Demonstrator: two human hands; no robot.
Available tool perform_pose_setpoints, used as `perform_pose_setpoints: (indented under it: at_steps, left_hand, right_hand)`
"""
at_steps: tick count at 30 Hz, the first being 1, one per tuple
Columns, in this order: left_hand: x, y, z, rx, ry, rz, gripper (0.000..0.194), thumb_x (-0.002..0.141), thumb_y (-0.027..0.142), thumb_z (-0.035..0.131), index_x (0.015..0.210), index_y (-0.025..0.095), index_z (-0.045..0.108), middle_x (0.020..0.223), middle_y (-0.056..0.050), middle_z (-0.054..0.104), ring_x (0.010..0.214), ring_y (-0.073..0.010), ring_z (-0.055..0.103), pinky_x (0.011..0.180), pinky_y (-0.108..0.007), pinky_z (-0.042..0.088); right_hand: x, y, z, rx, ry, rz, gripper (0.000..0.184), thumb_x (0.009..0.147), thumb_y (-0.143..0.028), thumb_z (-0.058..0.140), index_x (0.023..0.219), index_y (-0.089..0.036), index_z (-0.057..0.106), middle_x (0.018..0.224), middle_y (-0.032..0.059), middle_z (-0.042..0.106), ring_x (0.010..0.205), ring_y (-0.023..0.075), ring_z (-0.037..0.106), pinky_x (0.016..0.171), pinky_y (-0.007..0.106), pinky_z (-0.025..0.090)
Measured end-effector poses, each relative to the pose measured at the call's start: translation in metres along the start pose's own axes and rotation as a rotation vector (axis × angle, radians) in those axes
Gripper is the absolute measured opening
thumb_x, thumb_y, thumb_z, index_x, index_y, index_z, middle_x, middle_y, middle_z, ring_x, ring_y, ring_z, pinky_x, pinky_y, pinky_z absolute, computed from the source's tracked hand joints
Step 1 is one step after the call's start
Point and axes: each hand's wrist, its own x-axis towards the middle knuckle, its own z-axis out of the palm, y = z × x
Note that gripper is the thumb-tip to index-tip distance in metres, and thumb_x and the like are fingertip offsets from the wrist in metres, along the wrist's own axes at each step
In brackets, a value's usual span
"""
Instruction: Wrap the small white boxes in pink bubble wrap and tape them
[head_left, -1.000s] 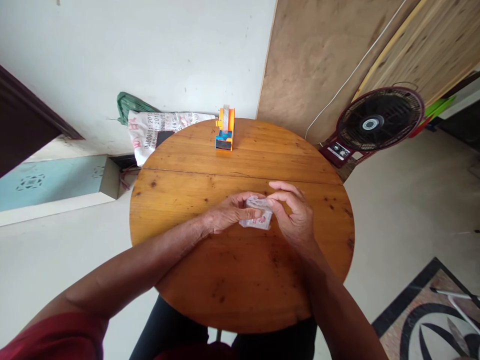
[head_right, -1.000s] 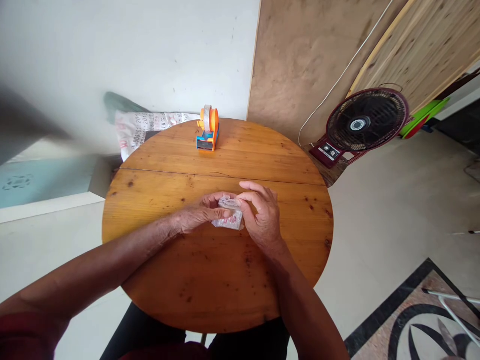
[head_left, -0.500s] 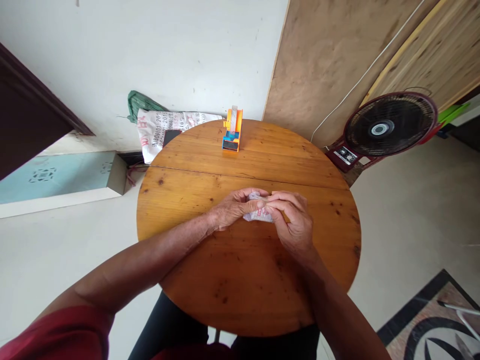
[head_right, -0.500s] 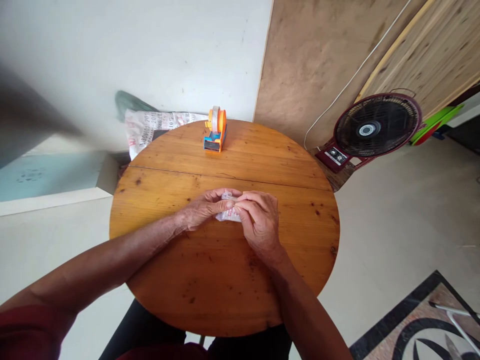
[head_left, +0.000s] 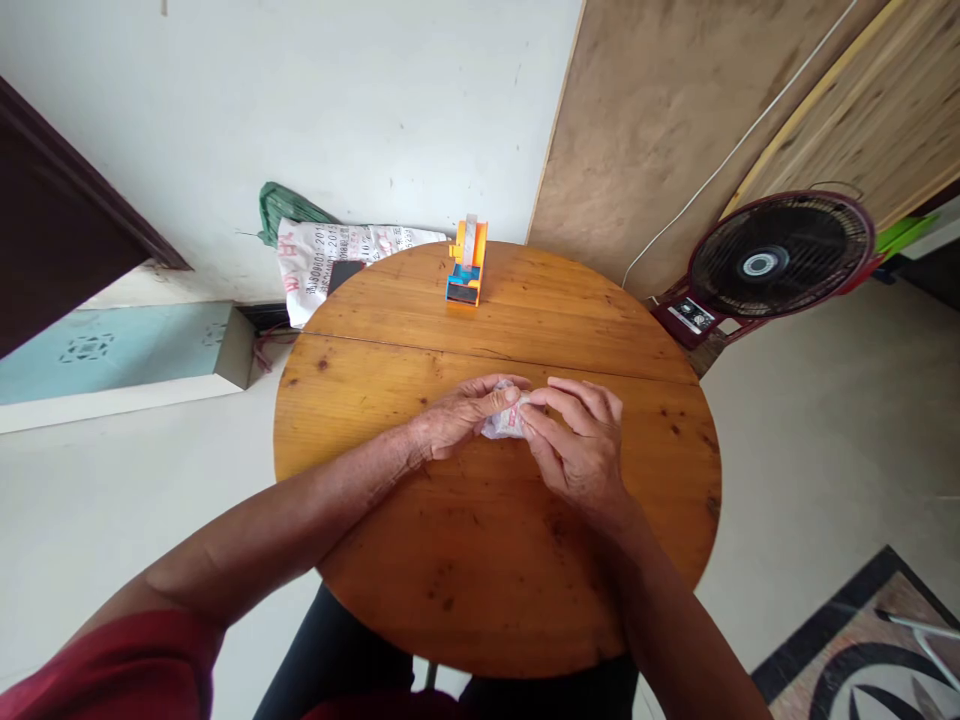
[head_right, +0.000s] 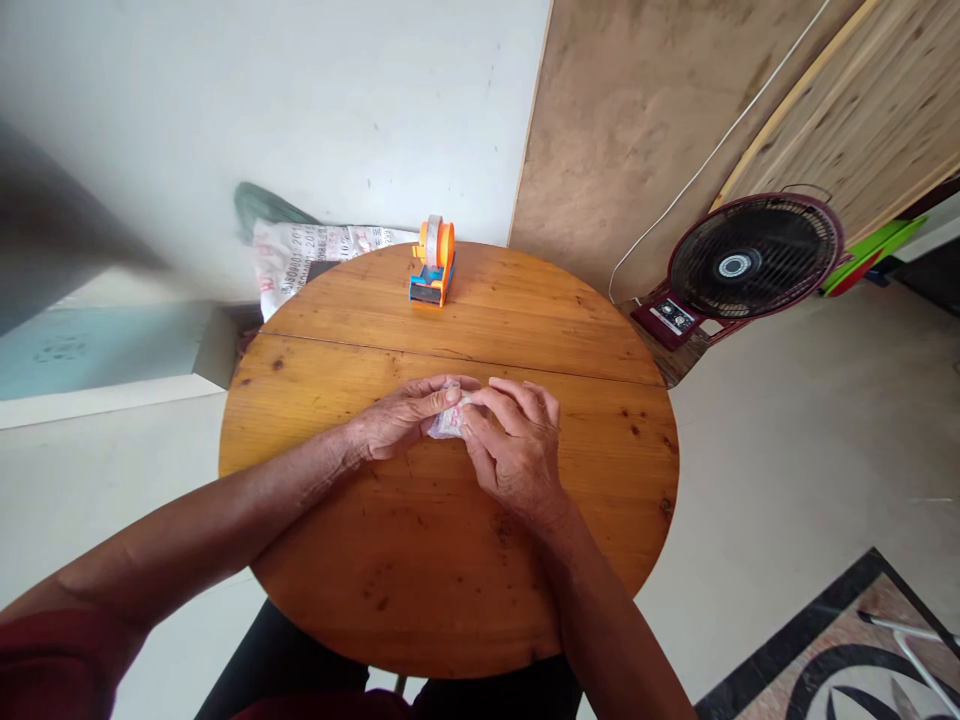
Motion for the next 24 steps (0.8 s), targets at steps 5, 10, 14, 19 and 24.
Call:
perform_pose_setpoints:
  at_steps: [5, 10, 14, 19, 24]
  left_hand:
    - [0.001, 0.006, -0.001, -0.038, 0.018, 0.026, 0.049, 0.065, 0.039, 0.093, 0.103, 0.014, 0.075, 0.095, -0.006, 0.075, 0.081, -0.0154, 0.068, 0.080, -0.028, 0.052]
    - [-0.003, 0.009, 0.000, -0.001, -0.009, 0.021, 0.049, 0.069, 0.040, 0.091, 0.108, 0.015, 0.074, 0.108, -0.011, 0.076, 0.089, -0.0189, 0.070, 0.082, -0.030, 0.053]
    - [-0.003, 0.008, 0.000, 0.018, -0.023, 0.015, 0.051, 0.069, 0.041, 0.090, 0.110, 0.014, 0.074, 0.104, -0.010, 0.076, 0.085, -0.0172, 0.070, 0.079, -0.028, 0.053]
    - [-0.002, 0.007, 0.000, 0.027, -0.030, 0.037, 0.050, 0.068, 0.044, 0.091, 0.105, 0.015, 0.075, 0.100, -0.008, 0.076, 0.081, -0.0156, 0.067, 0.075, -0.027, 0.051]
    - [0.000, 0.005, -0.002, 0.096, 0.007, 0.060, 0.051, 0.067, 0.049, 0.090, 0.101, 0.015, 0.075, 0.095, -0.007, 0.074, 0.078, -0.0146, 0.065, 0.073, -0.026, 0.047]
  right_hand:
    - [-0.001, -0.005, -0.004, 0.055, 0.112, -0.005, 0.028, 0.084, -0.026, 0.068, 0.110, -0.037, 0.070, 0.123, 0.0017, 0.072, 0.115, 0.0298, 0.065, 0.103, 0.053, 0.043]
    - [0.000, 0.000, -0.004, 0.314, 0.110, 0.316, 0.055, 0.085, -0.034, 0.069, 0.138, -0.029, 0.054, 0.143, 0.0111, 0.058, 0.131, 0.0314, 0.057, 0.106, 0.053, 0.047]
    - [0.000, 0.003, 0.003, 0.354, -0.092, 0.373, 0.079, 0.078, -0.040, 0.077, 0.148, -0.027, 0.042, 0.148, 0.0131, 0.055, 0.132, 0.0332, 0.056, 0.108, 0.056, 0.046]
    - [0.000, 0.004, 0.008, 0.224, -0.027, 0.301, 0.066, 0.081, -0.037, 0.076, 0.141, -0.030, 0.051, 0.130, 0.0087, 0.070, 0.120, 0.0313, 0.065, 0.103, 0.053, 0.048]
    - [-0.002, 0.010, 0.013, 0.209, -0.027, 0.296, 0.062, 0.080, -0.039, 0.078, 0.137, -0.032, 0.056, 0.123, 0.0073, 0.073, 0.113, 0.0312, 0.068, 0.100, 0.053, 0.051]
